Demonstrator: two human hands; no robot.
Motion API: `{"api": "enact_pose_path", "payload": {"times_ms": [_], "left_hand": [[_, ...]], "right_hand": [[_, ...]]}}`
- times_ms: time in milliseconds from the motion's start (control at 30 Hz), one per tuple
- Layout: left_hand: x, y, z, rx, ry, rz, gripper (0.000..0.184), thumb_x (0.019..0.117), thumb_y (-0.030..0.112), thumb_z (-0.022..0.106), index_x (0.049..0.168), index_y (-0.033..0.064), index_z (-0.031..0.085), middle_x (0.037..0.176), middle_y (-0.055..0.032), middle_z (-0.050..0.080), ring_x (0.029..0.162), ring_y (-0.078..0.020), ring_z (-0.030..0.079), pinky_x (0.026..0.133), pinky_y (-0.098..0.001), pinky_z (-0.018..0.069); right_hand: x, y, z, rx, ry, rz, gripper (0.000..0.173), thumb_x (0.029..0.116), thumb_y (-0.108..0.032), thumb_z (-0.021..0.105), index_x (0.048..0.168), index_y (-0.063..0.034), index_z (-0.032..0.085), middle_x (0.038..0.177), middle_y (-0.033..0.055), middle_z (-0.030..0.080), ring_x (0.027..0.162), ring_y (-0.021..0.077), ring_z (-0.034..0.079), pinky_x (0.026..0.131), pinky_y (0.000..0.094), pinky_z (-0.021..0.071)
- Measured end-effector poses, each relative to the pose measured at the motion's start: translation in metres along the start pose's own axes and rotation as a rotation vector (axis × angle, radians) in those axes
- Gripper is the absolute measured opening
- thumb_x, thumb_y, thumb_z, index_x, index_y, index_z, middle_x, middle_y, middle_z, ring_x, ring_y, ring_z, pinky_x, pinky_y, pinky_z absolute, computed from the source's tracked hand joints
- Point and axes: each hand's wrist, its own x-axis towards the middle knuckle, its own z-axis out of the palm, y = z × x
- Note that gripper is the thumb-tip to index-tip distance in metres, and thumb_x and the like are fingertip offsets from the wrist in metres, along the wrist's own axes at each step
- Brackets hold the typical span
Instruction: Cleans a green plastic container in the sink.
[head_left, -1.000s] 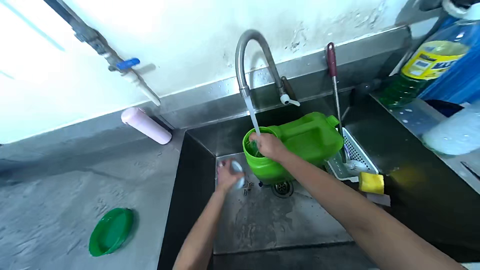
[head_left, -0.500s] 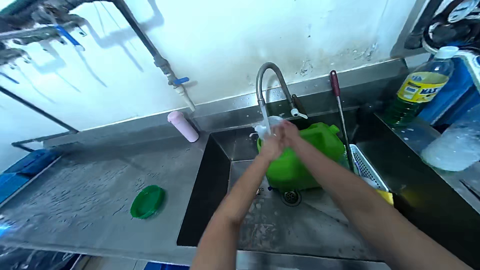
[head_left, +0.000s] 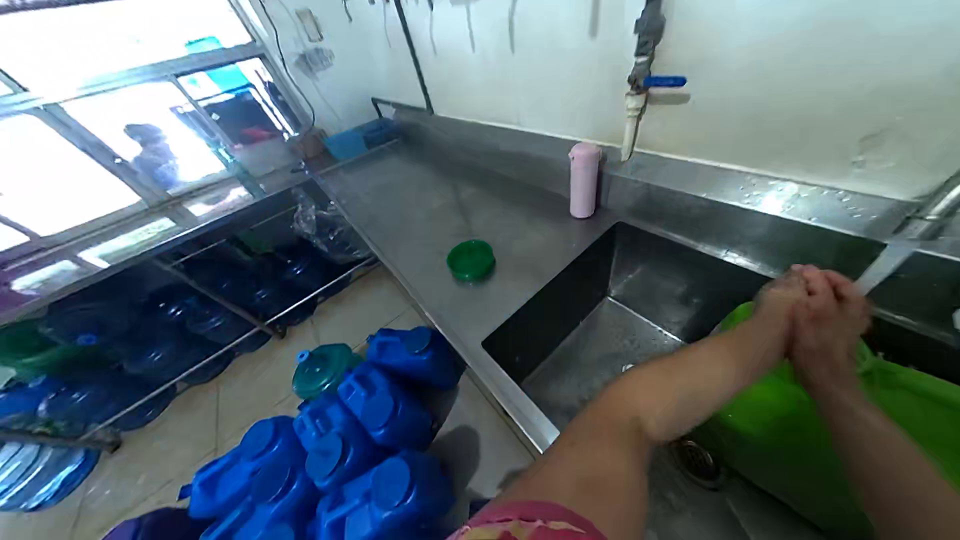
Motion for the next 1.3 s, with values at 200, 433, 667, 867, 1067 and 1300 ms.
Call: {"api": "enact_pose_path", "payload": {"times_ms": [200, 433, 667, 867, 1067, 1300], "left_hand": [[0.005, 0.023, -0.030, 0.477, 0.339, 0.268, 0.038, 0.1126, 0.016, 0.039, 0.129, -0.0102, 0.061, 0.123, -0.0299, 0.067, 0.115, -0.0378, 0.065, 0.102, -0.0505, 0.0493], [0.021, -0.005, -0.014, 0.300, 0.011, 0.279, 0.038, 0.1107, 0.018, 0.036, 0.136, -0.0045, 0.053, 0.124, -0.0197, 0.062, 0.113, -0.0214, 0.061, 0.098, -0.0356, 0.0498], [0.030, -0.002, -0.048, 0.275, 0.096, 0.120, 0.047, 0.1012, -0.005, 0.036, 0.147, 0.0009, 0.044, 0.131, -0.0206, 0.060, 0.104, -0.0238, 0.065, 0.087, -0.0411, 0.0563], [0.027, -0.001, -0.008, 1.261, -0.059, 0.421, 0.044, 0.0986, 0.010, 0.060, 0.141, -0.0008, 0.057, 0.149, -0.0299, 0.049, 0.142, -0.0468, 0.043, 0.117, -0.0657, 0.0314], [0.019, -0.019, -0.053, 1.477, -0.294, 0.474, 0.054, 0.1115, 0.035, 0.036, 0.157, 0.0065, 0.042, 0.170, -0.0177, 0.022, 0.159, -0.0426, 0.004, 0.122, -0.0696, -0.0004], [0.021, -0.017, -0.031, 1.457, -0.431, 0.545, 0.050, 0.1093, 0.024, 0.039, 0.156, 0.0061, 0.043, 0.164, -0.0151, 0.037, 0.157, -0.0383, 0.019, 0.124, -0.0645, 0.0067]], "right_hand": [[0.039, 0.016, -0.033, 0.422, -0.183, 0.639, 0.030, 0.1100, -0.028, 0.037, 0.123, -0.0074, 0.055, 0.096, -0.0042, 0.065, 0.085, 0.0005, 0.065, 0.077, 0.0230, 0.0568], [0.027, -0.051, 0.004, 0.555, 0.191, 0.509, 0.034, 0.1099, -0.014, 0.034, 0.121, 0.0080, 0.058, 0.106, 0.0161, 0.065, 0.096, 0.0152, 0.064, 0.089, 0.0303, 0.0540], [0.037, -0.005, -0.048, -0.258, -0.182, 0.460, 0.042, 0.0994, -0.018, 0.063, 0.132, 0.0084, 0.060, 0.138, 0.0283, 0.056, 0.130, 0.0424, 0.053, 0.109, 0.0578, 0.0423], [0.028, -0.010, -0.016, 0.458, 0.225, 0.790, 0.037, 0.1120, -0.014, 0.036, 0.134, 0.0060, 0.057, 0.127, 0.0231, 0.063, 0.113, 0.0264, 0.062, 0.099, 0.0439, 0.0494], [0.017, 0.009, -0.073, 0.386, 0.095, 0.770, 0.038, 0.1105, -0.009, 0.038, 0.146, -0.0004, 0.047, 0.139, 0.0206, 0.055, 0.117, 0.0262, 0.060, 0.095, 0.0432, 0.0531], [0.012, 0.016, -0.043, 0.526, 0.293, 0.843, 0.037, 0.1115, -0.012, 0.037, 0.142, 0.0031, 0.051, 0.134, 0.0204, 0.059, 0.117, 0.0226, 0.061, 0.100, 0.0394, 0.0502]]}}
